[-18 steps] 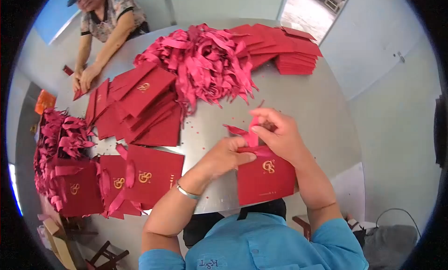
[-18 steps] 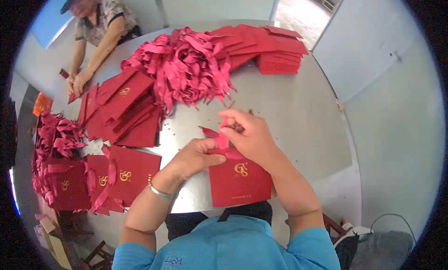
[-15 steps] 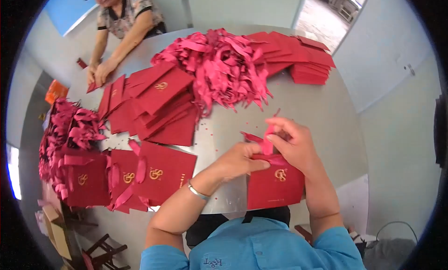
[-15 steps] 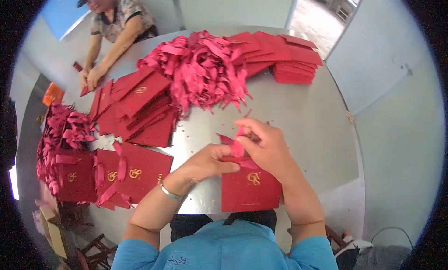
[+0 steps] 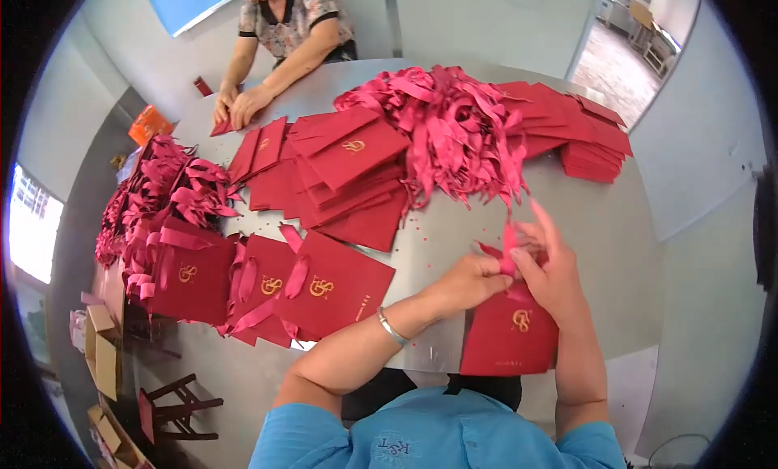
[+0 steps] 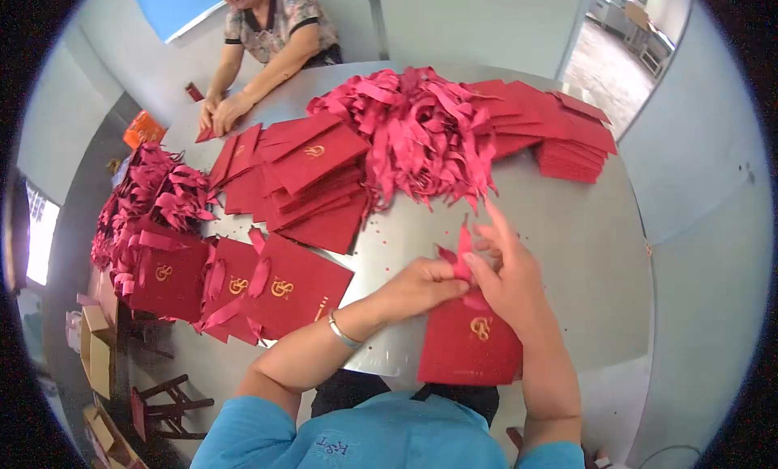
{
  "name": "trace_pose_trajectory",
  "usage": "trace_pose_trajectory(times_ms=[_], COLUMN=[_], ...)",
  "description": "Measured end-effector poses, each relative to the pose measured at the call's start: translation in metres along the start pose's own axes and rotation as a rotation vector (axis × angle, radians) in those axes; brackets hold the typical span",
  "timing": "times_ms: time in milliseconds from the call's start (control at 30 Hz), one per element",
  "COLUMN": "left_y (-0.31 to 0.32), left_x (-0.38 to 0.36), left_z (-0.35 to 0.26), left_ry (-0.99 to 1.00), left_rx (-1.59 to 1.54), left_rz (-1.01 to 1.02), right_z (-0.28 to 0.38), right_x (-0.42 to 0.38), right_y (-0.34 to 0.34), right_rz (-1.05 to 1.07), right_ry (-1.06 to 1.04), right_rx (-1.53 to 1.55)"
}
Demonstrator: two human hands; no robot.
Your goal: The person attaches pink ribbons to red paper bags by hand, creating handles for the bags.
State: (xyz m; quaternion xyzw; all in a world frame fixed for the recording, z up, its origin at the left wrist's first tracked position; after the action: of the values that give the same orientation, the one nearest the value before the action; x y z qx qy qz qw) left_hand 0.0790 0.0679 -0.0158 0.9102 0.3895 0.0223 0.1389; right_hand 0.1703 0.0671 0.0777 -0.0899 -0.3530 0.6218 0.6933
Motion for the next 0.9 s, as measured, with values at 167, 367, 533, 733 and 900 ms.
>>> trace_pose_trajectory(times_ms=[167, 367, 533, 733, 900], left_y=[-0.011, -0.002, 0.007, 0.018, 0.021], left_x=[-0.004, -0.002, -0.006, -0.007, -0.009], left_z=[-0.022, -0.014, -0.013, -0.009, -0.005], left_ry=[0.042, 0.152, -0.034, -0.103, -0.144], left_rx=[0.161, 0.042, 0.050, -0.028, -0.053], left_rz=[-0.099, -0.027, 0.061, 0.124, 0.142], right_z=[-0.018, -0.003, -0.003, -0.009, -0.010], right_x=[-0.005, -0.008, -0.003, -0.003, 0.000], right_y=[0.016, 0.021, 0.008, -0.003, -0.012], right_rz=[0.304, 0.334, 0.233, 0.146, 0.064], right_ry=[0.149, 0.066, 0.063, 0.113, 0.030], right_rx=[0.086, 0.265, 0.283, 0.352, 0.370])
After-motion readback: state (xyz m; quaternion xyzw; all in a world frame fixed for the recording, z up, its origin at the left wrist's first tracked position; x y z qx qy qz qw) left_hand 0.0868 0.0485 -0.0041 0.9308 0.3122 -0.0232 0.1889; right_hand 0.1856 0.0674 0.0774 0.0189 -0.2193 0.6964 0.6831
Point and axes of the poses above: each hand's wrist, its own x-axis towards the middle knuckle, its own y-axis out of the palm, z = x × y, the point moved 10 cm from there along x, towards the middle knuckle, and after that the axes turned 8 degrees about -x, right-handed, at the moved point
